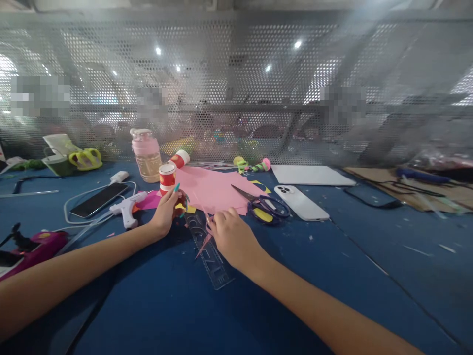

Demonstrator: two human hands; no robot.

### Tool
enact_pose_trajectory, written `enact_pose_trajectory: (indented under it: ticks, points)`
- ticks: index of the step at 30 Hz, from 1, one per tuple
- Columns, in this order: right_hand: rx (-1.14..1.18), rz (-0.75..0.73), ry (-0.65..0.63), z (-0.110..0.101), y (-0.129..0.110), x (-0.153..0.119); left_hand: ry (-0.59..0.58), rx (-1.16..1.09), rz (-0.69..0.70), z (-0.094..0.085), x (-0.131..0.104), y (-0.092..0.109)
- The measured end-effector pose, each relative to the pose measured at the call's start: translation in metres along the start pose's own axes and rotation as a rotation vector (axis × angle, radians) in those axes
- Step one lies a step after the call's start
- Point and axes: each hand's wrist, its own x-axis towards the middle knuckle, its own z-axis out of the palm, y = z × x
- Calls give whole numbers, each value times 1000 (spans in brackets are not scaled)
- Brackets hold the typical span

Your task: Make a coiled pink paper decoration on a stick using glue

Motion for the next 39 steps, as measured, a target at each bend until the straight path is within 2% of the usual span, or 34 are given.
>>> enact_pose_trajectory:
  ticks: [3, 5, 7, 10, 12, 20, 31, 39]
  points:
    - [57, -1, 111, 3, 1, -1, -167, -27, 102, 0, -1, -3]
    - [99, -4, 156, 4, 1, -2, -212, -37, 133, 0, -1, -5]
    - [152, 2, 164, 4, 0, -2, -260, -54, 110, -1, -1, -6]
    - [226, 25, 131, 4, -1, -3, -408, -51, 53, -2, -4, -5]
    - [256, 47, 107, 6, 0, -4, -467, -28, 60, -1, -6, -3]
    - [320, 78, 45, 9, 2, -5, -483, 52, 147, 2, -15, 2]
    - [489, 38, 29, 1, -2, -5, -445, 44, 133, 3, -15, 1]
    - [641, 222, -14, 0, -4, -2, -476, 25, 126, 3, -15, 0]
